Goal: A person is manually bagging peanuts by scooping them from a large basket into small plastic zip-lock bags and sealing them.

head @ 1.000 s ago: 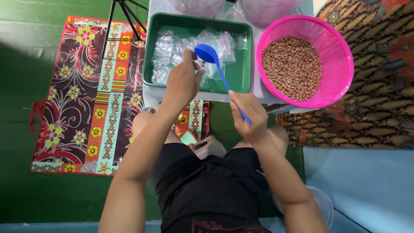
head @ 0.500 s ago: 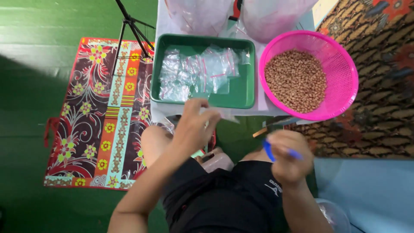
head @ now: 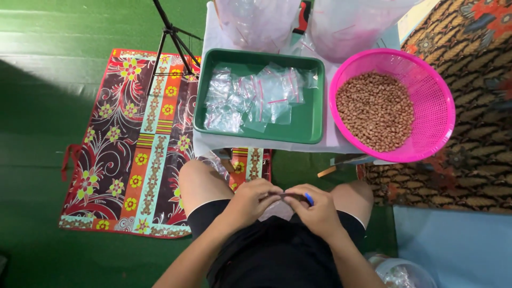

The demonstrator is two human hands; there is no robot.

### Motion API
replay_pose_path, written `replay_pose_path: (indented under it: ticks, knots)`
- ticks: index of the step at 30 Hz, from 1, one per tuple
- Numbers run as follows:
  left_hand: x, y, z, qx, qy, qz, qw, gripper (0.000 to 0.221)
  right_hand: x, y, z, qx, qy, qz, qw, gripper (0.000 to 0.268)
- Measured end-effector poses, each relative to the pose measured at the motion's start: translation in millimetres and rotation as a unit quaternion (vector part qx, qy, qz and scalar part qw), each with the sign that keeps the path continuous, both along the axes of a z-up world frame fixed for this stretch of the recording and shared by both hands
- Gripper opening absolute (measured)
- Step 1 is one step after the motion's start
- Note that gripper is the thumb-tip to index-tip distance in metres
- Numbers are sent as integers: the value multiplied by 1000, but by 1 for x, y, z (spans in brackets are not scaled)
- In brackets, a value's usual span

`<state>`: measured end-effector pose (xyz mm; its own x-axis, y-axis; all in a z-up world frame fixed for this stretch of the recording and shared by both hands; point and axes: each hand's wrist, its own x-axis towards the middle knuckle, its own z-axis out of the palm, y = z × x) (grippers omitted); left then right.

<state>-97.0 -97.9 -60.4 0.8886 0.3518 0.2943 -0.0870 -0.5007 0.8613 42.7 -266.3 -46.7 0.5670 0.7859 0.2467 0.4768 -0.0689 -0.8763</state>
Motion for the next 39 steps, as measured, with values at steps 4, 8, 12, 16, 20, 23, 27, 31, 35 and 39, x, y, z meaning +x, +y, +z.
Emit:
replay_pose_path:
  ticks: [4,8,12,16,20,23,27,31,35,39]
  knots:
    - [2,-7,21,-39,25,3,999,15,-7,4,26,-75,24,-18,997,10]
    - [5,-9,10,-29,10,4,1000,11,-6,3,27,-58,4,-9,998,9]
    - [10,-11,11,-19,-3,-6,1000,9,-7,1,24,-30,-3,4,1000,10]
    - [28,14,22,-8,40,-47,998,10,-2,1,17,-26,-23,-34,999,16]
    - [68,61,59,17,60,-8,998,19,7,-5,10,-64,38,-126,989,43]
    - [116,119,96,-26,23,18,999,14,9,-11,8,-50,44,-132,989,40]
    - [167,184,154,-288,-110,108,945,27,5,-20,0,-46,82,-128,987,39]
    - [171,191,148,-377,-183,73,905,66,3,-29,-5,-66,96,-140,983,39]
    - [159,170,47,-86,44,107,989,45,4,-37,-9,-85,82,-158,980,31]
    - [136,145,-20,192,213,99,953,55,8,-45,-24,-144,92,-160,972,23]
